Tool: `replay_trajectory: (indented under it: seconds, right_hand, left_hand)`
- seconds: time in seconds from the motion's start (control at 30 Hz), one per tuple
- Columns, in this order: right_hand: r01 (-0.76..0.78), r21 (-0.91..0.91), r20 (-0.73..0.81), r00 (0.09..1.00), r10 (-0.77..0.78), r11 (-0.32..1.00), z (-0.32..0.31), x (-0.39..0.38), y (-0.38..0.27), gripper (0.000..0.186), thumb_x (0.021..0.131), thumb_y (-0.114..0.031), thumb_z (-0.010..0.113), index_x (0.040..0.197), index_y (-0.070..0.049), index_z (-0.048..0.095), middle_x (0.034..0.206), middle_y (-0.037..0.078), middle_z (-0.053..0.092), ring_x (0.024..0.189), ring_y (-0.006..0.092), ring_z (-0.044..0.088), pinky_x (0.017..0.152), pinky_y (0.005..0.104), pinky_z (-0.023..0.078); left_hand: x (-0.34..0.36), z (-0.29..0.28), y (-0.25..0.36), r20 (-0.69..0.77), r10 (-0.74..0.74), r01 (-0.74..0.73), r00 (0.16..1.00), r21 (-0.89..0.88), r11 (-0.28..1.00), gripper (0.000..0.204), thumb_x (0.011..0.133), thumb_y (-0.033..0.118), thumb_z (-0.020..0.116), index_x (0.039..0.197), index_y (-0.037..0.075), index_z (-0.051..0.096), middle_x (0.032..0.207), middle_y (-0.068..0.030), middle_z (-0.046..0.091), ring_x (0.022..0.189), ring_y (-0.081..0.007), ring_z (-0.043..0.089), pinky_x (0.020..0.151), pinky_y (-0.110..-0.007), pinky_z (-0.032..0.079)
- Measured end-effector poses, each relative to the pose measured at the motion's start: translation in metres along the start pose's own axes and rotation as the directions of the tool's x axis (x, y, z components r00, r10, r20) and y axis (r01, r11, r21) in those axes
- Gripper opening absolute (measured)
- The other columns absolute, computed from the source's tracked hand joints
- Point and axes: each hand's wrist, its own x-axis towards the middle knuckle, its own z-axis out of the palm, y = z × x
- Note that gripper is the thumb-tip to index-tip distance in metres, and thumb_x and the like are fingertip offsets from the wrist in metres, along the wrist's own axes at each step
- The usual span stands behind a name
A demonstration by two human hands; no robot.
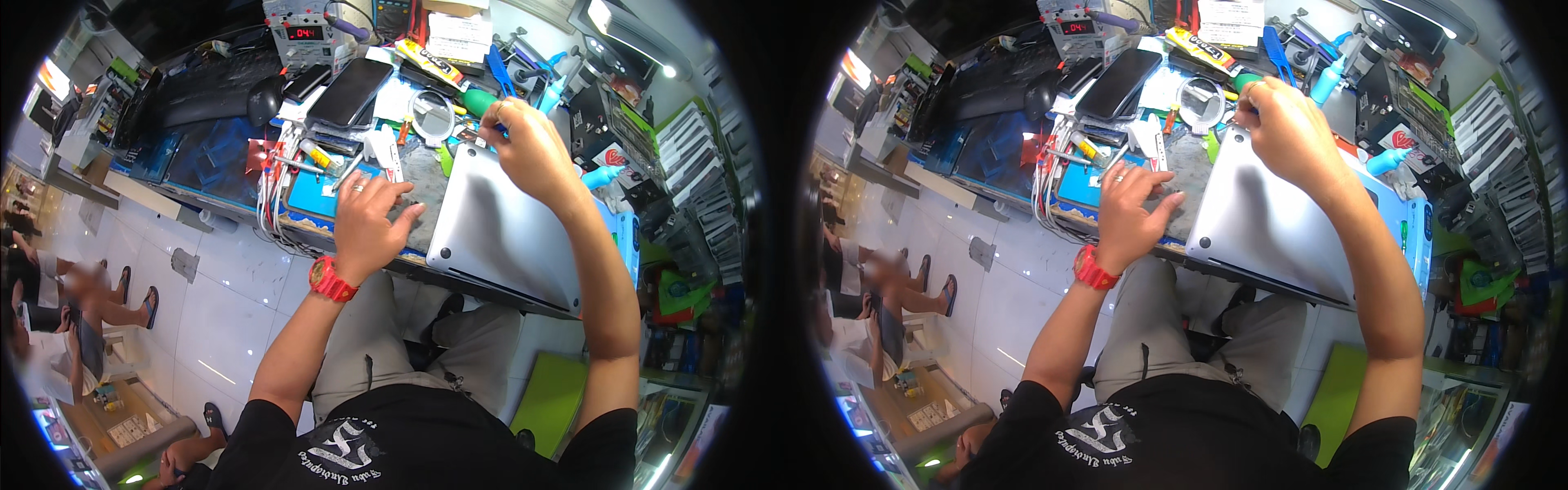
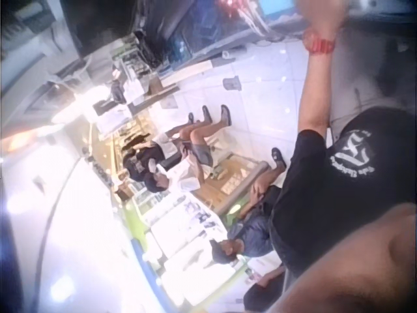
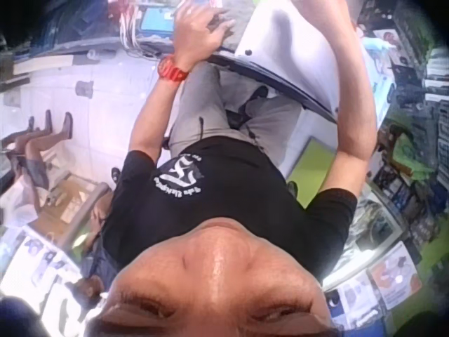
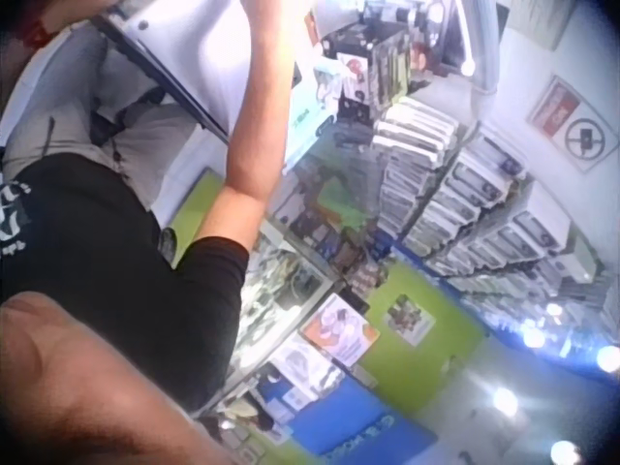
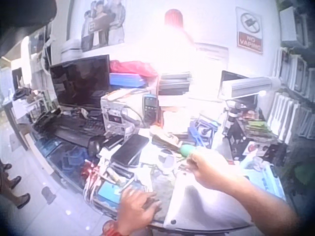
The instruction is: The person unscrews the back panel of a laptop using a screwdriver and then pries the panel off with their hands.
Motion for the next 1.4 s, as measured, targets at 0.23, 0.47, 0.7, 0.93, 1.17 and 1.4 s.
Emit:
replay_trajectory:
  seconds: [0.23, 0.47, 0.7, 0.93, 1.17, 1.4]
  right_hand:
    - [-0.122, 0.005, 0.013, 0.992, 0.122, 0.993, -0.006, -0.011, 0.025, 0.012, 0.094, -0.011, 0.071, 0.097, 0.0, 0.069, 0.101, 0.019, 0.07, 0.095, 0.0407, 0.067, 0.084, 0.0489, 0.052]
    - [-0.098, 0.159, -0.149, 0.981, 0.122, 0.982, -0.038, -0.05, 0.036, 0.011, 0.093, -0.009, 0.073, 0.097, 0.0, 0.07, 0.096, 0.016, 0.071, 0.09, 0.0352, 0.069, 0.08, 0.0424, 0.054]
    - [-0.352, 0.407, -0.269, 0.835, 0.479, 0.843, -0.097, -0.128, 0.101, 0.009, 0.097, -0.008, 0.073, 0.098, 0.001, 0.072, 0.087, 0.002, 0.066, 0.069, 0.0059, 0.056, 0.062, 0.0248, 0.047]
    - [-0.515, 0.169, -0.519, 0.678, 0.52, 0.84, -0.108, -0.198, 0.137, 0.016, 0.1, -0.016, 0.073, 0.098, 0.0, 0.073, 0.079, 0.006, 0.067, 0.069, 0.014, 0.061, 0.064, 0.0305, 0.051]
    - [-0.518, -0.507, -0.426, 0.846, 0.322, 0.689, -0.054, -0.244, 0.139, 0.019, 0.097, -0.011, 0.064, 0.112, -0.003, 0.072, 0.103, 0.014, 0.07, 0.101, 0.0354, 0.066, 0.088, 0.0487, 0.052]
    - [-0.554, -0.576, -0.356, 0.832, 0.425, 0.602, -0.051, -0.258, 0.131, 0.017, 0.093, -0.014, 0.07, 0.102, -0.001, 0.078, 0.104, 0.012, 0.069, 0.108, 0.0322, 0.06, 0.099, 0.0476, 0.045]
  left_hand:
    - [0.039, 0.0, 0.016, 0.037, 0.085, -0.087, 0.996, 0.054, 0.995, 0.013, 0.092, 0.017, 0.075, 0.1, 0.007, 0.076, 0.09, -0.0066, 0.069, 0.088, -0.0265, 0.067, 0.098, -0.045, 0.046]
    - [0.115, 0.06, 0.012, 0.22, 0.149, -0.199, 0.964, 0.228, 0.953, 0.021, 0.089, 0.023, 0.078, 0.1, 0.005, 0.077, 0.098, -0.0147, 0.072, 0.09, -0.0365, 0.071, 0.081, -0.05, 0.053]
    - [0.135, 0.075, 0.011, 0.322, 0.165, -0.253, 0.932, 0.257, 0.933, 0.018, 0.092, 0.023, 0.074, 0.091, 0.006, 0.079, 0.094, -0.0124, 0.074, 0.083, -0.037, 0.071, 0.076, -0.05, 0.055]
    - [0.139, 0.084, 0.015, 0.401, 0.315, -0.472, 0.86, 0.389, 0.791, 0.016, 0.097, 0.019, 0.067, 0.093, 0.004, 0.067, 0.094, -0.0149, 0.066, 0.088, -0.0364, 0.069, 0.085, -0.051, 0.049]
    - [0.093, 0.022, 0.013, 0.295, 0.116, -0.205, 0.948, 0.289, 0.935, 0.013, 0.099, 0.014, 0.066, 0.097, 0.002, 0.066, 0.099, -0.0185, 0.068, 0.086, -0.0426, 0.067, 0.075, -0.052, 0.049]
    - [0.034, -0.013, 0.004, 0.299, -0.002, -0.049, 0.954, 0.163, 0.985, 0.013, 0.097, 0.013, 0.069, 0.094, 0.001, 0.071, 0.094, -0.016, 0.068, 0.087, -0.0388, 0.066, 0.078, -0.048, 0.049]
